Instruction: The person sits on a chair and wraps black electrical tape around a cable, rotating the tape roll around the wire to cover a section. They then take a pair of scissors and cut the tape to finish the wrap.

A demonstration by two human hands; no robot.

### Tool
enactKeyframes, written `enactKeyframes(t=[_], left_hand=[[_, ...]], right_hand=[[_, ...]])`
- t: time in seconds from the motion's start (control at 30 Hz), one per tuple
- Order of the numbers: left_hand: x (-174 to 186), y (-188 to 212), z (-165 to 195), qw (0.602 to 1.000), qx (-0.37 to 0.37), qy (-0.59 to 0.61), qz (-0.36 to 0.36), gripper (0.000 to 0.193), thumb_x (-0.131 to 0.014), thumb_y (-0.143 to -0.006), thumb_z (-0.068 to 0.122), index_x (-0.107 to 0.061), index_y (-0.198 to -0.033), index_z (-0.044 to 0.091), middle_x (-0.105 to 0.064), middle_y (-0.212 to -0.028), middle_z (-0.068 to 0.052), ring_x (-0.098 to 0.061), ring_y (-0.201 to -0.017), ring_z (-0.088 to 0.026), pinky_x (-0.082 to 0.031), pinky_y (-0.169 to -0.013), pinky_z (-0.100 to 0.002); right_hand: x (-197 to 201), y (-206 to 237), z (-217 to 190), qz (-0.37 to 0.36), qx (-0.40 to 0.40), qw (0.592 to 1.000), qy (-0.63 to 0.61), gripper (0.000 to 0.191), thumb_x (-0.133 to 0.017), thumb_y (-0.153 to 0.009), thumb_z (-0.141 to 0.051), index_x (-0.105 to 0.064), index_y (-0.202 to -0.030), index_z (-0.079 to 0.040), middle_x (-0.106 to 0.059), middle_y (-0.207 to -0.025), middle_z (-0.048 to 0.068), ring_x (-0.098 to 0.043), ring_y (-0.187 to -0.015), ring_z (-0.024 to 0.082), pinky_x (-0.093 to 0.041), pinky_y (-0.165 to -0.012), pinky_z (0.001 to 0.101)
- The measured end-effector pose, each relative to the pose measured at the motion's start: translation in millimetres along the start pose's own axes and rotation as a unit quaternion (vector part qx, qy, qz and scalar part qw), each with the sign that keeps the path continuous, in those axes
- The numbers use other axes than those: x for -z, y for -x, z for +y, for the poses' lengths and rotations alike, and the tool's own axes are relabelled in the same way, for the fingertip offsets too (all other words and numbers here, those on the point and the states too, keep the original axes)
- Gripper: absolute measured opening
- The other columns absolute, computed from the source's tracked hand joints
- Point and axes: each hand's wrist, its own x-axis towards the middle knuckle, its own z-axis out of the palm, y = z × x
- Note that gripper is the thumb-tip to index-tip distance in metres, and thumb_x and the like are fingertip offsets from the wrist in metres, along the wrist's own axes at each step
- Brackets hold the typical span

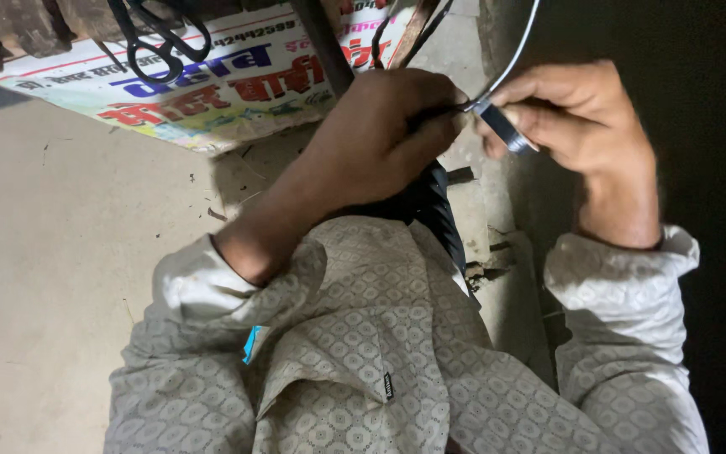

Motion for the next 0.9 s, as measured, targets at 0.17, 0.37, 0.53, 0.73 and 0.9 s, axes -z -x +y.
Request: enactKeyframes(t=[0.17, 0.37, 0.53, 0.73, 0.9], left_hand=[[-18.4, 8.5, 3.1, 0.992, -0.036, -0.106, 0.062, 0.030, -0.066, -0.100, 0.009, -0.063, -0.128, 0.001, -0.062, -0.099, -0.014, -0.065, -0.091, -0.035, -0.052, -0.078, -0.047], [-35.5, 6.4, -1.9, 0.976, -0.048, -0.182, 0.112, 0.024, -0.066, -0.098, 0.009, -0.058, -0.119, 0.001, -0.058, -0.110, -0.014, -0.060, -0.101, -0.035, -0.053, -0.087, -0.047], [-29.3, 4.8, -4.7, 0.983, 0.014, -0.140, 0.116, 0.027, -0.064, -0.109, 0.024, -0.064, -0.092, 0.002, -0.060, -0.086, -0.014, -0.062, -0.083, -0.037, -0.047, -0.073, -0.049], [-16.7, -5.4, -10.4, 0.980, 0.062, 0.190, 0.018, 0.050, -0.047, -0.117, 0.038, -0.069, -0.089, 0.002, -0.067, -0.079, -0.004, -0.065, -0.074, -0.017, -0.051, -0.070, -0.036], [-11.8, -8.2, -14.6, 0.967, 0.154, 0.201, -0.033, 0.054, -0.048, -0.111, 0.042, -0.070, -0.081, 0.002, -0.060, -0.067, -0.002, -0.056, -0.064, -0.011, -0.046, -0.061, -0.032]], right_hand=[[-28.7, 1.2, -21.4, 0.118, -0.057, 0.990, -0.058, 0.024, -0.065, -0.105, -0.012, -0.066, -0.114, 0.011, -0.070, -0.084, 0.020, -0.067, -0.055, 0.017, -0.057, -0.050, 0.0258], [-56.5, -1.7, -40.0, 0.257, -0.126, 0.948, -0.139, 0.029, -0.058, -0.107, -0.017, -0.070, -0.098, 0.007, -0.070, -0.077, 0.016, -0.063, -0.050, 0.015, -0.057, -0.048, 0.0288], [-48.6, -15.2, -32.0, 0.219, -0.045, 0.969, -0.104, 0.020, -0.062, -0.106, -0.017, -0.071, -0.102, 0.000, -0.072, -0.079, 0.015, -0.068, -0.056, 0.019, -0.062, -0.056, 0.0323], [-27.1, -24.7, -8.8, 0.152, 0.094, 0.979, 0.096, 0.014, -0.063, -0.121, -0.010, -0.067, -0.133, -0.004, -0.069, -0.132, 0.014, -0.067, -0.116, 0.020, -0.057, -0.105, 0.0328], [-20.6, -35.6, -6.0, 0.045, 0.098, 0.974, 0.202, 0.020, -0.064, -0.112, -0.007, -0.066, -0.130, -0.002, -0.068, -0.128, 0.015, -0.066, -0.124, 0.025, -0.057, -0.108, 0.0346]])
